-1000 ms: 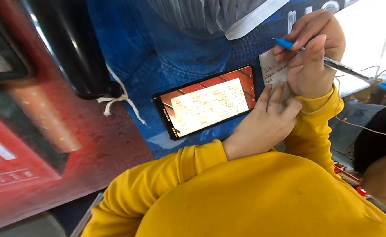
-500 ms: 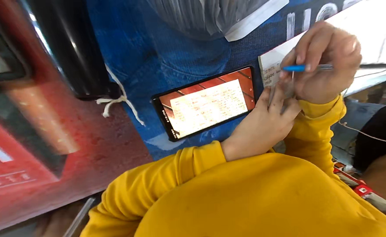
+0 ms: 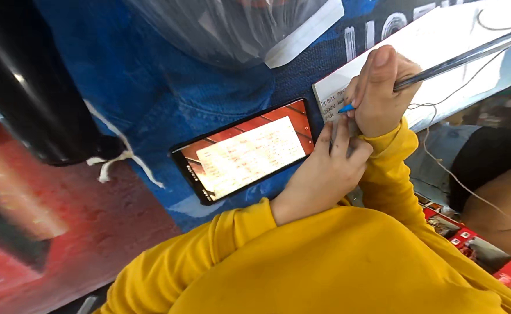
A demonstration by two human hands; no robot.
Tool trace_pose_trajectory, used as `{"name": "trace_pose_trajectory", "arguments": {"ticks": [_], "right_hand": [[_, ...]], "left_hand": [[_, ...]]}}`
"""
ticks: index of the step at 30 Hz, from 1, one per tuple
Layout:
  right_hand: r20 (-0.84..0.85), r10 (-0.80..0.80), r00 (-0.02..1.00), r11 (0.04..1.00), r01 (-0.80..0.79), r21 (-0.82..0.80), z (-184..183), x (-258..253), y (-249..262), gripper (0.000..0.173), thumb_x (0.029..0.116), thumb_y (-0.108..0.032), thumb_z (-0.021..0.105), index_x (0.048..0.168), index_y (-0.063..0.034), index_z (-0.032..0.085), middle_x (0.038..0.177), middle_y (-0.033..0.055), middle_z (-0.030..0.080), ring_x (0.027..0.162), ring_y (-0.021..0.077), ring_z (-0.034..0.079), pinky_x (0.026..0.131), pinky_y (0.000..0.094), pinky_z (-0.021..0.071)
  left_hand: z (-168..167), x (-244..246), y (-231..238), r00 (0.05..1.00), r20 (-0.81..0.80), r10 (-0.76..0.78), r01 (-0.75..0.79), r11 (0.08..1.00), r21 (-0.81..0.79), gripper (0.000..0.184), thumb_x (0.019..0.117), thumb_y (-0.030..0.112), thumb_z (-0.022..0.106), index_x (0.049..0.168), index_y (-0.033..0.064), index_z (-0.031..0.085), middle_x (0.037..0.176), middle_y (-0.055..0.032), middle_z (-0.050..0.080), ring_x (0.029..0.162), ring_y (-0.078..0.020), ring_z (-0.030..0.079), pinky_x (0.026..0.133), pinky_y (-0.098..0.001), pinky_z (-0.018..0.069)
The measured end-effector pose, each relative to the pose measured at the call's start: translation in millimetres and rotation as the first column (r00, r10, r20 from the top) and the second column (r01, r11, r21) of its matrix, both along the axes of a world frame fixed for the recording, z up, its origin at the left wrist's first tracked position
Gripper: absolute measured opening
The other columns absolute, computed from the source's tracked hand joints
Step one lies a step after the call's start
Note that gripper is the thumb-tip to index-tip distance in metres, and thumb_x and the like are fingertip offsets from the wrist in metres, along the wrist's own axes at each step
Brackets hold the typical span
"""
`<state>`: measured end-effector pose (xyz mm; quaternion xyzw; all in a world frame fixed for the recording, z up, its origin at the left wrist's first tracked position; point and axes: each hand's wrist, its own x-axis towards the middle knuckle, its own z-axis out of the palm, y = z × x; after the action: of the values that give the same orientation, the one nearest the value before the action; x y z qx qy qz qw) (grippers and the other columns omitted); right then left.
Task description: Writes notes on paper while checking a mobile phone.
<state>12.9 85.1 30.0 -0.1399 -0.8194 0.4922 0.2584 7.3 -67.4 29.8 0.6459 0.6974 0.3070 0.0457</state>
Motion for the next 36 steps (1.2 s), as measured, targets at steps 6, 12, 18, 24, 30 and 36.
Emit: {"name": "trace_pose_trajectory", "arguments": {"ticks": [6, 12, 18, 24, 30, 36], "right_hand": [[-0.006, -0.029, 1.000, 0.998, 0.030, 0.060, -2.1, 0.9, -2.4, 0.043, 0.1022, -0.008, 0.048, 0.062, -0.0221, 0.046, 0.055, -0.0183, 0.048, 0.047, -0.0090, 0.046, 0.044, 0.0123, 0.0400], [-0.009, -0.038, 0.999, 0.995, 0.038, 0.091, -3.7, -0.7, -0.2, 0.041, 0.1037, -0.010, 0.047, 0.064, -0.0210, 0.046, 0.056, -0.0176, 0.047, 0.049, -0.0083, 0.046, 0.047, 0.0142, 0.0412], [-0.013, -0.001, 1.000, 0.996, 0.002, 0.091, -3.7, 0.7, 1.7, 0.041, 0.1029, -0.010, 0.048, 0.064, -0.0210, 0.047, 0.057, -0.0182, 0.047, 0.049, -0.0095, 0.045, 0.045, 0.0130, 0.0391], [-0.025, -0.068, 0.997, 0.995, 0.069, 0.074, -3.3, 1.3, 1.1, 0.043, 0.1027, -0.009, 0.047, 0.062, -0.0222, 0.046, 0.055, -0.0176, 0.048, 0.047, -0.0080, 0.047, 0.044, 0.0136, 0.0403], [0.000, -0.077, 0.997, 0.994, 0.076, 0.084, -2.0, 0.4, -0.1, 0.042, 0.1018, -0.007, 0.048, 0.062, -0.0220, 0.046, 0.054, -0.0180, 0.047, 0.046, -0.0085, 0.045, 0.044, 0.0136, 0.0395], [0.005, -0.081, 0.997, 0.995, 0.080, 0.061, -2.3, 0.2, 1.6, 0.042, 0.1027, -0.008, 0.046, 0.063, -0.0225, 0.045, 0.054, -0.0180, 0.045, 0.046, -0.0082, 0.044, 0.044, 0.0138, 0.0389]], "left_hand": [[1.1, -0.1, -0.8, 1.000, 0.016, -0.007, 0.007, 1.000, 0.001, 0.021, 0.0937, -0.003, 0.058, 0.098, 0.0098, 0.074, 0.107, -0.0117, 0.071, 0.123, -0.0423, 0.059, 0.107, -0.0546, 0.0422], [0.4, -0.2, -0.9, 1.000, 0.000, 0.001, -0.001, 1.000, 0.013, 0.020, 0.0935, -0.002, 0.058, 0.096, 0.0104, 0.074, 0.107, -0.0116, 0.070, 0.123, -0.0421, 0.059, 0.107, -0.0546, 0.0422], [0.2, -1.0, -0.8, 1.000, 0.003, -0.004, 0.004, 1.000, 0.019, 0.022, 0.0938, -0.002, 0.058, 0.099, 0.0103, 0.075, 0.107, -0.0113, 0.071, 0.123, -0.0423, 0.059, 0.107, -0.0547, 0.0414], [-0.5, -0.2, 0.3, 1.000, -0.006, 0.003, -0.003, 1.000, 0.018, 0.021, 0.0951, -0.001, 0.057, 0.097, 0.0100, 0.075, 0.106, -0.0115, 0.071, 0.124, -0.0430, 0.058, 0.107, -0.0533, 0.0419], [-0.6, 0.1, 0.2, 1.000, 0.001, 0.011, -0.011, 1.000, 0.021, 0.021, 0.0956, 0.000, 0.056, 0.097, 0.0101, 0.075, 0.105, -0.0115, 0.071, 0.123, -0.0422, 0.059, 0.108, -0.0529, 0.0417], [-0.1, -1.2, -0.4, 1.000, -0.001, -0.003, 0.003, 1.000, 0.012, 0.021, 0.0956, -0.001, 0.056, 0.099, 0.0098, 0.074, 0.107, -0.0120, 0.071, 0.123, -0.0430, 0.059, 0.107, -0.0540, 0.0421]]}}
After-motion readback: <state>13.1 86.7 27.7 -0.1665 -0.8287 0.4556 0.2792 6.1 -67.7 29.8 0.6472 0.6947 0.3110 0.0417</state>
